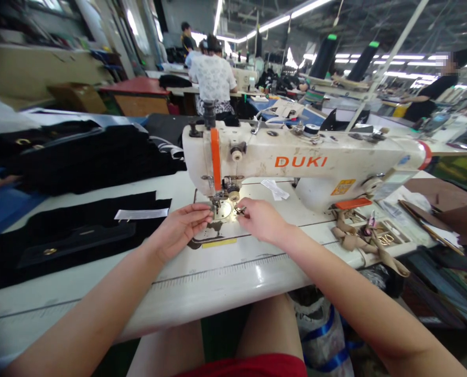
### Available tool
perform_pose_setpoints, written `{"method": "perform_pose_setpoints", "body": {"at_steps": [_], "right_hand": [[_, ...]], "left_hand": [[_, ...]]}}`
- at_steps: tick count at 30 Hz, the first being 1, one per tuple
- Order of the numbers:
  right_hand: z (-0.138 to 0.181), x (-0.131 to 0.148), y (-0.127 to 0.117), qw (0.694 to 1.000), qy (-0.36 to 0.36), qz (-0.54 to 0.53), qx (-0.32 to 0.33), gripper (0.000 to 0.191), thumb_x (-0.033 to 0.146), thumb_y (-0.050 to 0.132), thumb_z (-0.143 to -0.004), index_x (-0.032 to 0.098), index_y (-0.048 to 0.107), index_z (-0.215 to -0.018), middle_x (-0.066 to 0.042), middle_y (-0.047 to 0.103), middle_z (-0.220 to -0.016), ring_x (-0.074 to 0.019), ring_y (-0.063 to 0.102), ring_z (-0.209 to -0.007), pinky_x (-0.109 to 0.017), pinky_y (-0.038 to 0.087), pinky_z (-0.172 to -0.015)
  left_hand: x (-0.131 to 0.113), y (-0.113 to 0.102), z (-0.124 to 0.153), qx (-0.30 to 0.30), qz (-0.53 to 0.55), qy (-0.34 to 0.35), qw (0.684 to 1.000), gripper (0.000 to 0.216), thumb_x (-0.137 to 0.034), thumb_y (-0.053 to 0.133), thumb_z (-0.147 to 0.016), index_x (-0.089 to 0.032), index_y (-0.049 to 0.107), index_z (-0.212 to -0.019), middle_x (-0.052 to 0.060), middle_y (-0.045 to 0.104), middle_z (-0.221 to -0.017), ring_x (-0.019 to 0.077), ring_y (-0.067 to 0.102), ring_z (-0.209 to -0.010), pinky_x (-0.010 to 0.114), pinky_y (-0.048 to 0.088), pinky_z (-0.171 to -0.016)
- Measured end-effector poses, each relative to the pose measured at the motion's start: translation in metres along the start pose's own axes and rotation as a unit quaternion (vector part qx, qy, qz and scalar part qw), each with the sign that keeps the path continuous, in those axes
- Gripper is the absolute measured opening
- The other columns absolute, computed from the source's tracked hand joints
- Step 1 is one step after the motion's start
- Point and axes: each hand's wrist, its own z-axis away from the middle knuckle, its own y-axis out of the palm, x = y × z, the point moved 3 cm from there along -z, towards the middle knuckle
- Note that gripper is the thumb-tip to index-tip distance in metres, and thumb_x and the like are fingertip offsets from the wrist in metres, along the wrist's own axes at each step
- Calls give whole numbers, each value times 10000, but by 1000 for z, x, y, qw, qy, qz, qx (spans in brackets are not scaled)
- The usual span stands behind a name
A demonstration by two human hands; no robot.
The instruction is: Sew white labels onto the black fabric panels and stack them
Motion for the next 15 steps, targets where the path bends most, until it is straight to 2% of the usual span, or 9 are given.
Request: {"method": "perform_pose_setpoints", "body": {"at_steps": [3, 5, 6, 8, 9, 10, 12, 13, 15], "right_hand": [[11, 3, -2, 999, 19, -5, 30, 155, 87, 585, -705, 195, 687, -663, 52, 549, -481, -103, 440, -444, -240, 301, -513], [23, 7, -2, 998, 15, -14, 56, 182, 81, 574, -702, 199, 691, -628, 40, 588, -522, -110, 482, -476, -239, 326, -526], [31, 10, -1, 998, 12, -15, 65, 186, 89, 568, -713, 203, 698, -645, 38, 599, -537, -113, 494, -487, -237, 335, -529], [47, 17, 1, 997, 6, -15, 73, 185, 115, 555, -748, 209, 706, -697, 36, 609, -561, -115, 507, -501, -234, 344, -532], [55, 21, 2, 997, 5, -17, 74, 179, 133, 552, -766, 212, 704, -716, 35, 611, -571, -116, 513, -509, -233, 348, -534], [61, 24, 4, 997, 4, -21, 73, 171, 151, 550, -783, 211, 697, -719, 34, 610, -578, -118, 519, -518, -233, 352, -538], [71, 29, 5, 997, 1, -46, 68, 167, 178, 547, -803, 205, 672, -696, 32, 603, -592, -119, 530, -543, -232, 360, -548], [73, 30, 6, 995, 3, -67, 69, 168, 183, 545, -807, 201, 660, -685, 33, 595, -594, -118, 526, -548, -230, 360, -546], [74, 29, 6, 991, 19, -107, 73, 157, 179, 547, -805, 196, 654, -692, 36, 574, -588, -110, 499, -536, -225, 349, -529]], "left_hand": [[-2, -1, -3, 0, 21, -13, 1000, 95, -51, 660, -729, -144, 664, -744, 54, 692, -722, 94, 650, -638, 178, 546, -611], [-1, -1, 1, -3, 28, -18, 999, 94, -59, 656, -732, -151, 660, -751, 47, 689, -731, 95, 645, -640, 193, 549, -637], [-1, -2, 5, -10, 12, -2, 1000, 84, -75, 660, -732, -157, 654, -749, 41, 687, -733, 102, 644, -643, 215, 555, -664], [-2, 1, 21, -12, -92, 102, 990, 73, -117, 676, -730, -176, 655, -768, 40, 697, -791, 141, 660, -732, 295, 560, -780], [-2, 6, 31, 10, -176, 182, 967, 98, -139, 680, -732, -191, 668, -814, 49, 710, -875, 174, 667, -838, 348, 541, -867], [-1, 14, 44, 51, -268, 264, 925, 162, -155, 678, -739, -211, 680, -891, 58, 711, -992, 207, 651, -966, 398, 500, -955], [7, 29, 66, 162, -414, 374, 814, 353, -163, 645, -775, -254, 642, -1116, 62, 652, -1226, 240, 570, -1168, 457, 393, -1077], [12, 34, 74, 207, -458, 391, 771, 425, -167, 616, -804, -263, 589, -1216, 66, 629, -1274, 240, 558, -1190, 463, 381, -1085], [19, 36, 78, 234, -512, 385, 731, 428, -188, 551, -863, -244, 535, -1287, 85, 670, -1198, 232, 620, -1083, 435, 456, -997]]}}
